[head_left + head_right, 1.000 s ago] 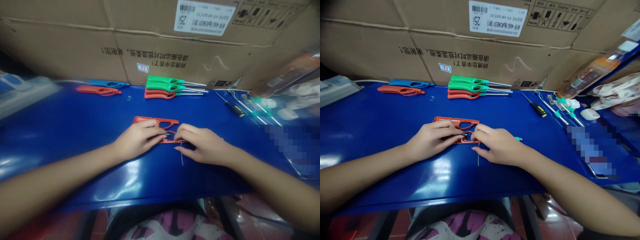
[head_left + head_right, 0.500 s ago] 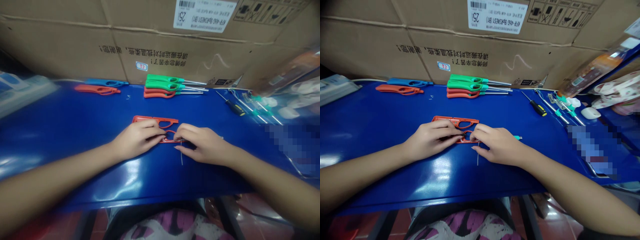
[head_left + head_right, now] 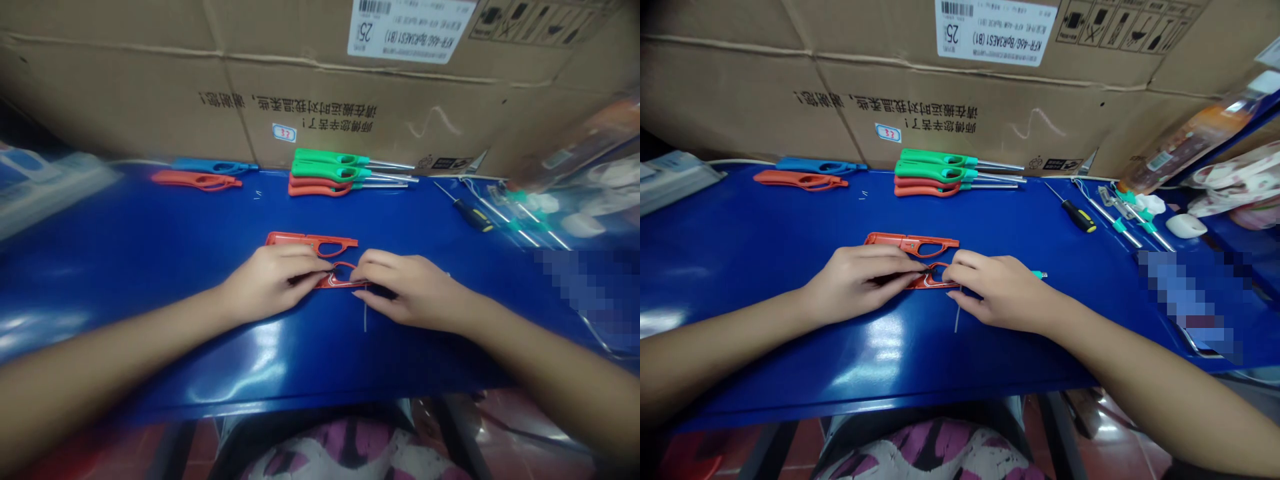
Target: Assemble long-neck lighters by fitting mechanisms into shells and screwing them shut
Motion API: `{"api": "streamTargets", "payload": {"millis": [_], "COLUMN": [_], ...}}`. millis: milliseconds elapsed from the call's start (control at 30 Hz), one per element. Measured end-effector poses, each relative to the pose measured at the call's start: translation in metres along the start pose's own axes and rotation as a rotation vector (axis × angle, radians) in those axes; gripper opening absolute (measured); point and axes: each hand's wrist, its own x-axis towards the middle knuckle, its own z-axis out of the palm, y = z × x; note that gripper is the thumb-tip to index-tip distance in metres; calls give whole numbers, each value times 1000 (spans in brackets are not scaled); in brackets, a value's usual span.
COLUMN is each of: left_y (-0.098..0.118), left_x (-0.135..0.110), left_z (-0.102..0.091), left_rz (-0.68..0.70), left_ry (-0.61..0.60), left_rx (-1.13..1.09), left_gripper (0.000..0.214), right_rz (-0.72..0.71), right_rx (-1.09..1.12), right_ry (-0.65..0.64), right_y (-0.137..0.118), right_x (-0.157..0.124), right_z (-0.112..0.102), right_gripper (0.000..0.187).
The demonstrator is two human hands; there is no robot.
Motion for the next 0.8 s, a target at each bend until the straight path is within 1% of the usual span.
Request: {"api": "streamTargets", "payload": {"millis": [67,133,267,367,567,667,800], "left_y": [2,3,3,3,9,11,11], "left_x": [1,1,1,0,1,1,1], "left_z": [0,0,-2,-3,-11,-14,-14], "left_rz": [-21,-11,27,50,83,53,-23], "left_ry": [12,3,-12,-42,-133,-189,-206], "left_rx": [15,35,65,102,288,309,243], "left_gripper": [16,16,16,16,21,23,21], "right_rz": [-7,-11,-4,-3,-34,-35,-19], "right_rx": [-6,0,18,-18,-100,-107,-107], "right_ry": [3,10,28,14,11,13,0], "right_y": [0,0,-2,-1,0,0,-1], "right_x": [0,0,0,-1,-2,-3,-3], "right_z": [0,0,-1,0,3,2,2], "right_gripper": [20,21,36,42,41,40,41]}}
